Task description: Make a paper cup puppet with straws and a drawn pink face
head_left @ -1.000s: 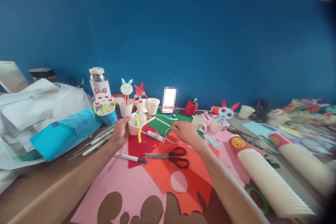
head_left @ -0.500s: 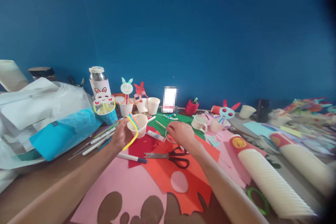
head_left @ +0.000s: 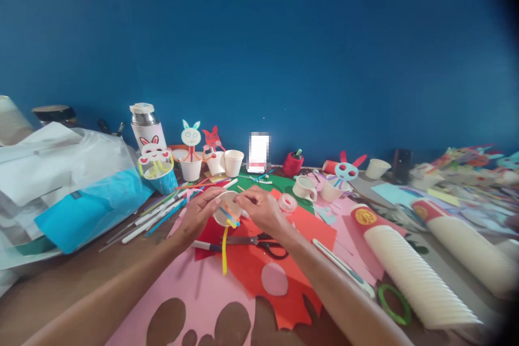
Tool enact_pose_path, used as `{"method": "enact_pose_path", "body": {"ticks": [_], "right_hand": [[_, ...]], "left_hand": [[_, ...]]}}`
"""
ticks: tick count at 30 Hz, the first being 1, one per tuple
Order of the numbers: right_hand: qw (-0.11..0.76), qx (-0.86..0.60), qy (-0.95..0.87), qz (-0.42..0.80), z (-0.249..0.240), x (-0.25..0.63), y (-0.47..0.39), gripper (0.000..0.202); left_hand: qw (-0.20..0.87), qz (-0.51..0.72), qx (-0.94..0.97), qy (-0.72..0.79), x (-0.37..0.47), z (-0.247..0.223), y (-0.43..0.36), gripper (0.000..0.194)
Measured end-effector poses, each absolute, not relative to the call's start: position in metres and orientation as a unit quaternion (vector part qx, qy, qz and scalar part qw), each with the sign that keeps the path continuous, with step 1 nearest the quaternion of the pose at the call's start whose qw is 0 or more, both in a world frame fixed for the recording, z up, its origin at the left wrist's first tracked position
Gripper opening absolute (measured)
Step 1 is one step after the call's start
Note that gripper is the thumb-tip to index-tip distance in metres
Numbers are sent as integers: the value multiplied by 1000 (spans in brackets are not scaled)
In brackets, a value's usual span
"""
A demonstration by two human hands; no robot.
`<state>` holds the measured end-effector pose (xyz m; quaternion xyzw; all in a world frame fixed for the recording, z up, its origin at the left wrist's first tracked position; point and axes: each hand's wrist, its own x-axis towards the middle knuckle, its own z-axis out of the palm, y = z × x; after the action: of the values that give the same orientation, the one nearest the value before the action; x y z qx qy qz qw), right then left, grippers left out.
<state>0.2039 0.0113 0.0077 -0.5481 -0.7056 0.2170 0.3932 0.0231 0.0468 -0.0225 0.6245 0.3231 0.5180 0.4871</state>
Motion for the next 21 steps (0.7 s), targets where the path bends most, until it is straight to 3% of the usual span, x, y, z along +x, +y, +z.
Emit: {"method": "enact_pose_path", "body": {"ticks": [3,9,21], "right_hand": [[347,-556,-727,203,14,202,7,30],[274,-571,-745,208,21,198,4,29],[324,-553,-684,348,25,194,4,28]], "left_hand": [[424,516,666,332,25,-17,40,23],[411,519,673,330,28,-20,39,21],[417,491,693,324,32,-25,37,25]]}}
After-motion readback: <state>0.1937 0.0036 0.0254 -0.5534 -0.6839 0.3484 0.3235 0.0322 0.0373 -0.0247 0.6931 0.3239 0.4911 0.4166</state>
